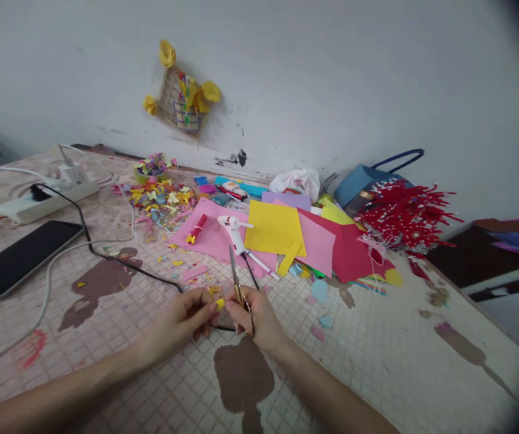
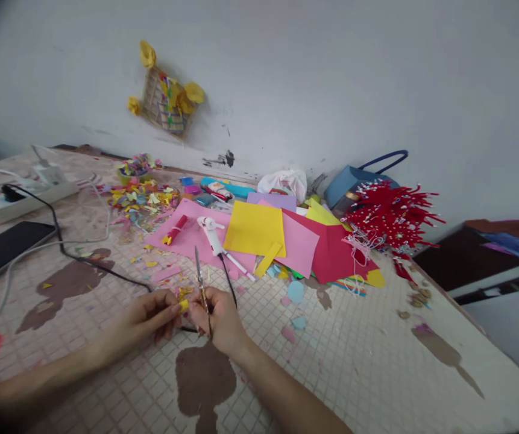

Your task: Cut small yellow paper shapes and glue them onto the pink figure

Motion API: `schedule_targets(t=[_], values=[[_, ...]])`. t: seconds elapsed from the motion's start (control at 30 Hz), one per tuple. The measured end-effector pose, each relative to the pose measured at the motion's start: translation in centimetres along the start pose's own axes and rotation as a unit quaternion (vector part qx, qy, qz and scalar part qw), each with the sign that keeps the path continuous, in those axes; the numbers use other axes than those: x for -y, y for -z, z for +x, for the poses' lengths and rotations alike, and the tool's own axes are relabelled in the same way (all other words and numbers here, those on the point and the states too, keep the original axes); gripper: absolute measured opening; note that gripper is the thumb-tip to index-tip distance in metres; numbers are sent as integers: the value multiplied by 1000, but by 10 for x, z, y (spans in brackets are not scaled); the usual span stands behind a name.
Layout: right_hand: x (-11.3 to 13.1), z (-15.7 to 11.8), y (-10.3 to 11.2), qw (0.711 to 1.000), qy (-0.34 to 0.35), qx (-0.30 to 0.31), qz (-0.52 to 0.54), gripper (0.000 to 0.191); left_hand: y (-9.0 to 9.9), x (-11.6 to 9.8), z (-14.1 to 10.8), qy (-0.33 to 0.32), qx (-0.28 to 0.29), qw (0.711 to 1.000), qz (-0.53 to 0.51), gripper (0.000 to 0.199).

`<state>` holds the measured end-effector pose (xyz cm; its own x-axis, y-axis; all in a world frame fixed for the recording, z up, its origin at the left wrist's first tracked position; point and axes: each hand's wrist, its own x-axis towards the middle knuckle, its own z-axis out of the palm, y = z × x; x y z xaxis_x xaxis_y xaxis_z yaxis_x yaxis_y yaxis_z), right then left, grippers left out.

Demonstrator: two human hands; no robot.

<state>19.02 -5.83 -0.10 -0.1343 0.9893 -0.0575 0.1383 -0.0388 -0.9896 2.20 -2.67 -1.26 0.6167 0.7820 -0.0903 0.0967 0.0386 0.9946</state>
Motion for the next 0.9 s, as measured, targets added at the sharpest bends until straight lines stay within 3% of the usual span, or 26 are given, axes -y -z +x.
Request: schedule_targets(t=[0.1, 0.27, 0.43, 0.8, 0.9], values=[[-5, 0, 1, 999, -7, -25, 26, 27, 1, -2, 2, 13, -2, 1000, -23, 32], [-9, 0, -1, 1000, -21, 2, 18, 27, 2, 0, 1, 34, 19, 999, -38, 33], [-8, -2, -6, 999, -10, -32, 9, 24, 1, 2, -2, 30, -2, 998, -56, 28], [-2, -6, -1, 999, -21, 15, -40, 21, 5, -3, -5, 25, 15, 999, -16, 19], [-2, -7, -1, 998, -21, 26, -44, 21, 6, -3, -4, 27, -4, 999, -24, 19]])
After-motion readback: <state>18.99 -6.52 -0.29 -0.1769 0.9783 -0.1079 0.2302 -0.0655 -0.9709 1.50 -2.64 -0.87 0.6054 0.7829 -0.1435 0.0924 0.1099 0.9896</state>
